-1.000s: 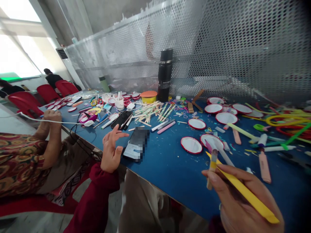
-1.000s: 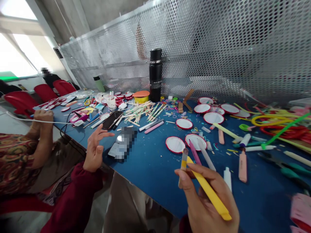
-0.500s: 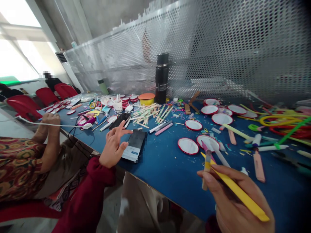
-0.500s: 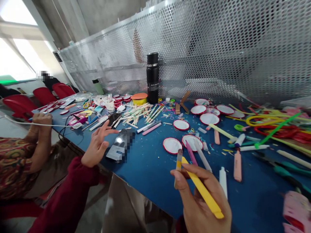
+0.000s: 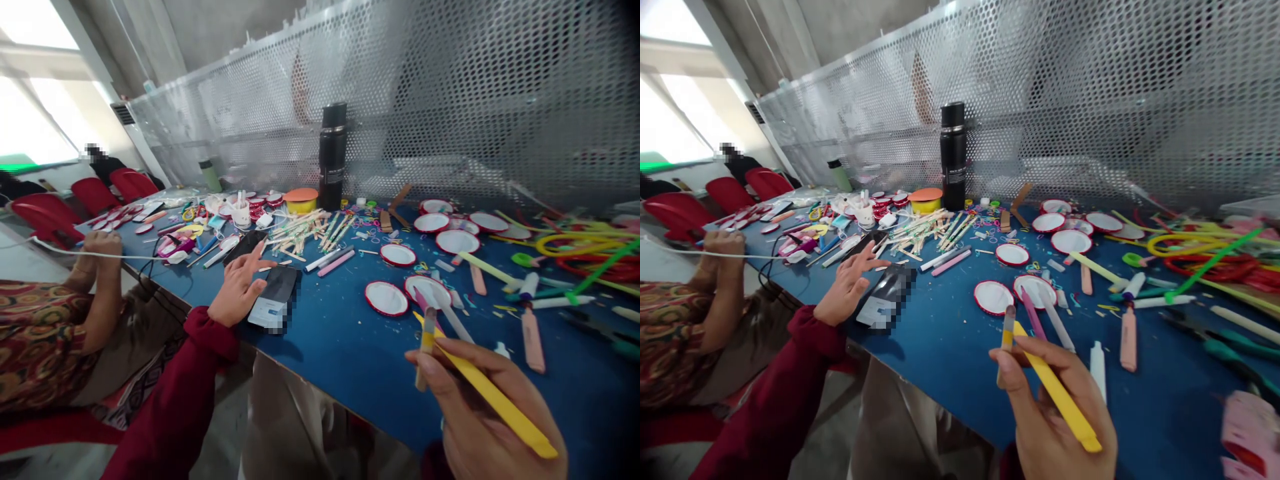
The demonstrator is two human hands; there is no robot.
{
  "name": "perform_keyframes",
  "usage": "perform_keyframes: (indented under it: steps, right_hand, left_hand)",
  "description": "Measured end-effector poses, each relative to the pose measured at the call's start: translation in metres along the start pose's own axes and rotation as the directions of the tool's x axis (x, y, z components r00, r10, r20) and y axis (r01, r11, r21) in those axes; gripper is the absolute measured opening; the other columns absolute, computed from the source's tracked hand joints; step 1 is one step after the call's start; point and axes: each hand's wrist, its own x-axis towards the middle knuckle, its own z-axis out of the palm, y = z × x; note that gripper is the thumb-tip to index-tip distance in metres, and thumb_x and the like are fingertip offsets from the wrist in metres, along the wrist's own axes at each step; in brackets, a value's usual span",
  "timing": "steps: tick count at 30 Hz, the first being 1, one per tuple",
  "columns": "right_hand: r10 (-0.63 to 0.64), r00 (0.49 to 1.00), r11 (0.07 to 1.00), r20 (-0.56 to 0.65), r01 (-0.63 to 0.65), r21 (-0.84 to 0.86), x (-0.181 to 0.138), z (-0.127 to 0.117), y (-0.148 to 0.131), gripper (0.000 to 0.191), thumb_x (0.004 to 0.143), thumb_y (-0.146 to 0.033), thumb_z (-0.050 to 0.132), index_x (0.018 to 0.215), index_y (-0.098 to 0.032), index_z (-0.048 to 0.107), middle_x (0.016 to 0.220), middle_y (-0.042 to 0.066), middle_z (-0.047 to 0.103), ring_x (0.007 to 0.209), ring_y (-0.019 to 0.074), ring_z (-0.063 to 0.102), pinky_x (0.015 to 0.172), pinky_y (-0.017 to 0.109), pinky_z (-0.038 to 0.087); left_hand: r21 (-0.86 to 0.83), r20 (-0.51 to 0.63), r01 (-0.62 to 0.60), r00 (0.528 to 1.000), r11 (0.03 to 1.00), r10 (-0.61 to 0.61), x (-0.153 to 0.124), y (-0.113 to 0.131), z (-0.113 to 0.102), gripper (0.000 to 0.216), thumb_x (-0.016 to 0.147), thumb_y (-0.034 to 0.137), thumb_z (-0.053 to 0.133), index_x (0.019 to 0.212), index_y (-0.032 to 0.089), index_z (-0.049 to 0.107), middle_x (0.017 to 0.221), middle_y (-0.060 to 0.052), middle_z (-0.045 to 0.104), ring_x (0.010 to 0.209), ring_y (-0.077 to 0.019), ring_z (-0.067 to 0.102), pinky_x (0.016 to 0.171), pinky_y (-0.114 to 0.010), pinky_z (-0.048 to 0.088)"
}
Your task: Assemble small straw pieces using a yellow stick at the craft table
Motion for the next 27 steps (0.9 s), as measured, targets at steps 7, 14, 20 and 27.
perform_keyframes:
  steps: [7,14,20,27]
  right_hand:
    - [-0.008,1.000,1.000,0.018,0.008,0.016,0.001,0.001,-0.003,0.035,0.078,-0.053,0.079,0.097,-0.026,0.069,0.087,0.005,0.077,0.068,0.0198,0.071,0.065,0.034,0.061]
    - [-0.010,1.000,1.000,0.024,0.010,-0.007,0.001,-0.001,-0.004,0.036,0.079,-0.053,0.079,0.099,-0.025,0.069,0.088,0.006,0.077,0.071,0.0214,0.072,0.067,0.037,0.061]
    - [-0.010,1.000,1.000,0.020,0.009,0.025,0.000,0.001,-0.005,0.034,0.078,-0.052,0.080,0.098,-0.026,0.069,0.088,0.005,0.076,0.068,0.0217,0.070,0.066,0.039,0.061]
    - [0.006,1.000,1.000,0.009,-0.006,0.012,0.000,0.002,-0.004,0.034,0.079,-0.053,0.079,0.097,-0.026,0.069,0.085,0.005,0.075,0.067,0.0216,0.069,0.064,0.039,0.060]
  left_hand:
    - [-0.078,-0.242,-0.057,0.970,0.995,0.036,-0.026,-0.011,-0.007,0.092,0.095,0.079,0.015,0.167,0.021,0.014,0.129,-0.014,0.073,0.135,-0.0301,0.053,0.116,-0.054,0.029]
    - [-0.118,-0.321,-0.028,0.947,0.993,-0.011,-0.054,0.000,0.002,0.096,0.094,0.081,0.016,0.165,0.018,0.021,0.123,-0.015,0.075,0.133,-0.0304,0.054,0.117,-0.054,0.029]
    - [-0.044,-0.250,0.004,0.968,0.999,-0.015,-0.054,0.004,0.001,0.094,0.094,0.080,0.014,0.166,0.019,0.016,0.127,-0.014,0.074,0.136,-0.0303,0.052,0.116,-0.053,0.029]
    - [0.007,-0.219,0.006,0.976,1.000,-0.004,-0.049,0.005,0.000,0.098,0.092,0.083,0.014,0.166,0.018,0.017,0.122,-0.014,0.075,0.134,-0.0333,0.054,0.115,-0.053,0.028]
